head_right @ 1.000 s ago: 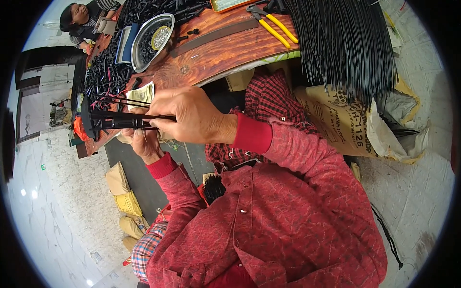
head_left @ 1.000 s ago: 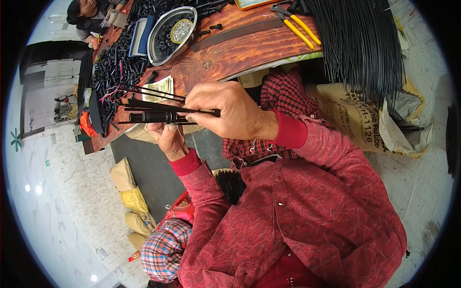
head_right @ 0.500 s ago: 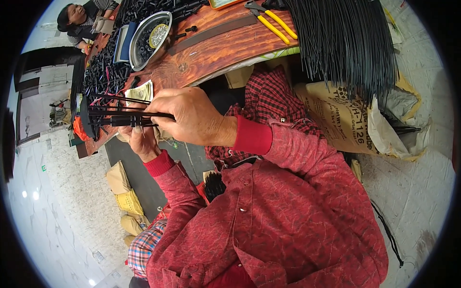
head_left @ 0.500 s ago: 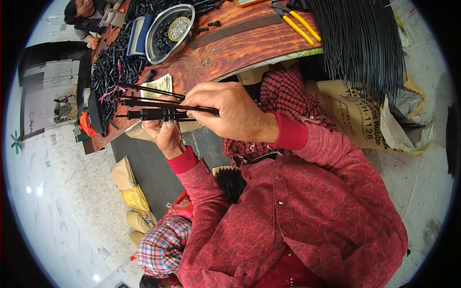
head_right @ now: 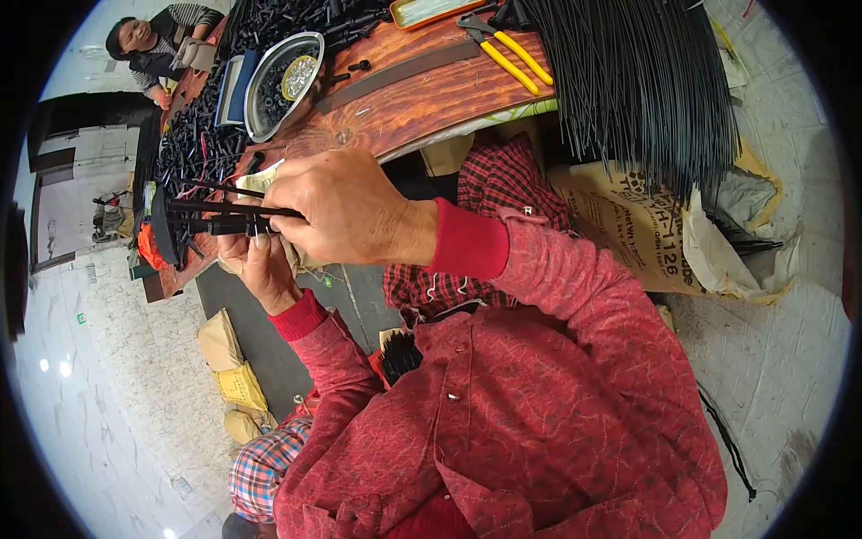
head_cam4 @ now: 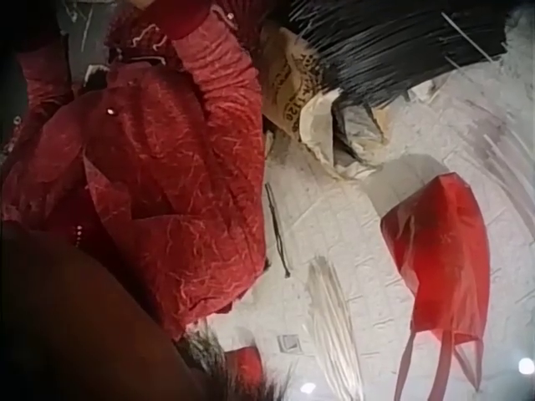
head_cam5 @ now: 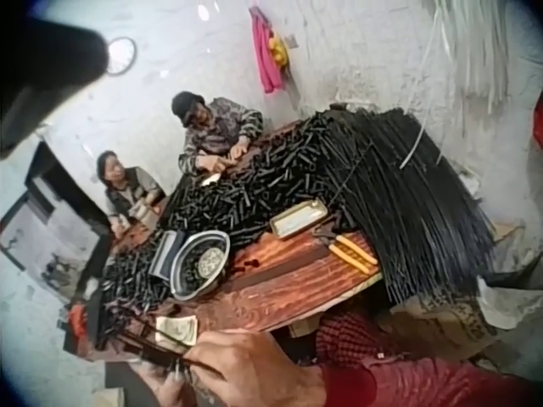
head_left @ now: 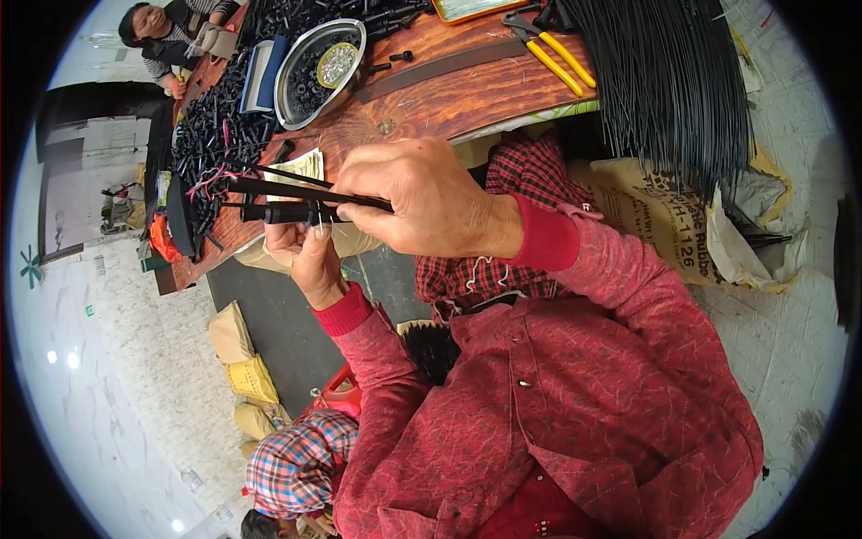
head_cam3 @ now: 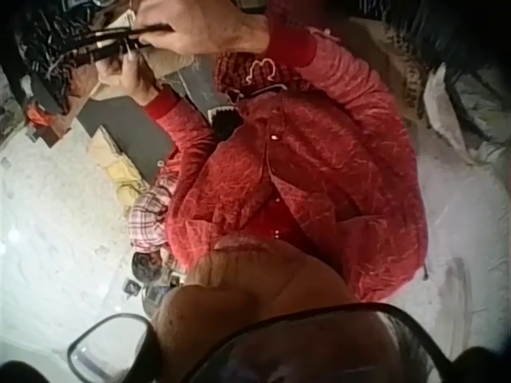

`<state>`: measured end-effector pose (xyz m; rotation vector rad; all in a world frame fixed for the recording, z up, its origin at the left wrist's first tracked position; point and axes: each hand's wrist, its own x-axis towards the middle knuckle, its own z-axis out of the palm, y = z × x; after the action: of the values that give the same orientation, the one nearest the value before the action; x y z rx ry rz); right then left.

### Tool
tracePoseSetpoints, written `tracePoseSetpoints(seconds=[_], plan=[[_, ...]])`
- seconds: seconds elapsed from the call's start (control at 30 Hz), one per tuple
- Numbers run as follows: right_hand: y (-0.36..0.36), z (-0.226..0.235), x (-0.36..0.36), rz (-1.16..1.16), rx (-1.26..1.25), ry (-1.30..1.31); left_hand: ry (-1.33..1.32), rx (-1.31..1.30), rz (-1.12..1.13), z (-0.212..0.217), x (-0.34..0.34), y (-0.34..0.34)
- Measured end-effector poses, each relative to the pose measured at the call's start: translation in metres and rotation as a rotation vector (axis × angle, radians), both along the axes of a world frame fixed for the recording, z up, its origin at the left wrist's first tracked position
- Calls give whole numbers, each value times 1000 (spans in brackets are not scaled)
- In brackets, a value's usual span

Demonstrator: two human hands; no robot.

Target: Assembling a wire harness by inserting multiple black wires into a plastic connector.

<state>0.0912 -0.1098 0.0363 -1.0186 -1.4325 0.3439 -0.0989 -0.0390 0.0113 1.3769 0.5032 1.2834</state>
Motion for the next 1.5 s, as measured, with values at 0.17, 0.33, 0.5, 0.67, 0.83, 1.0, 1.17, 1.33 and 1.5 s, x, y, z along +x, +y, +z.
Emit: tracePoseSetpoints(seconds=[0.17,0.33,0.5,0.67,0.83,1.0,1.17,1.33,1.5], plan=[[0,0,9,89,-14,38,25,34,16,6,2,-5],[0,-5,6,1,94,-64,62,20,41,5,5,-6],[-4,-2,9,-12,14,-65,29,30,35,3,9,-10],[-5,14,17,-3,-45,-77,43,77,-46,8,15,-10],[6,32,22,2,-38,-187,42,53,-23,-2,8,-6],[17,32,15,-135,80,-218,38,19,9,6,16,-10],[8,25,18,-101,-49,-68,-4,38,4,1,16,-11],[-1,6,13,-7,-191,25,9,50,-34,-4,9,-3],[-2,-8,8,122,-257,91,-13,48,-47,-5,9,-2]])
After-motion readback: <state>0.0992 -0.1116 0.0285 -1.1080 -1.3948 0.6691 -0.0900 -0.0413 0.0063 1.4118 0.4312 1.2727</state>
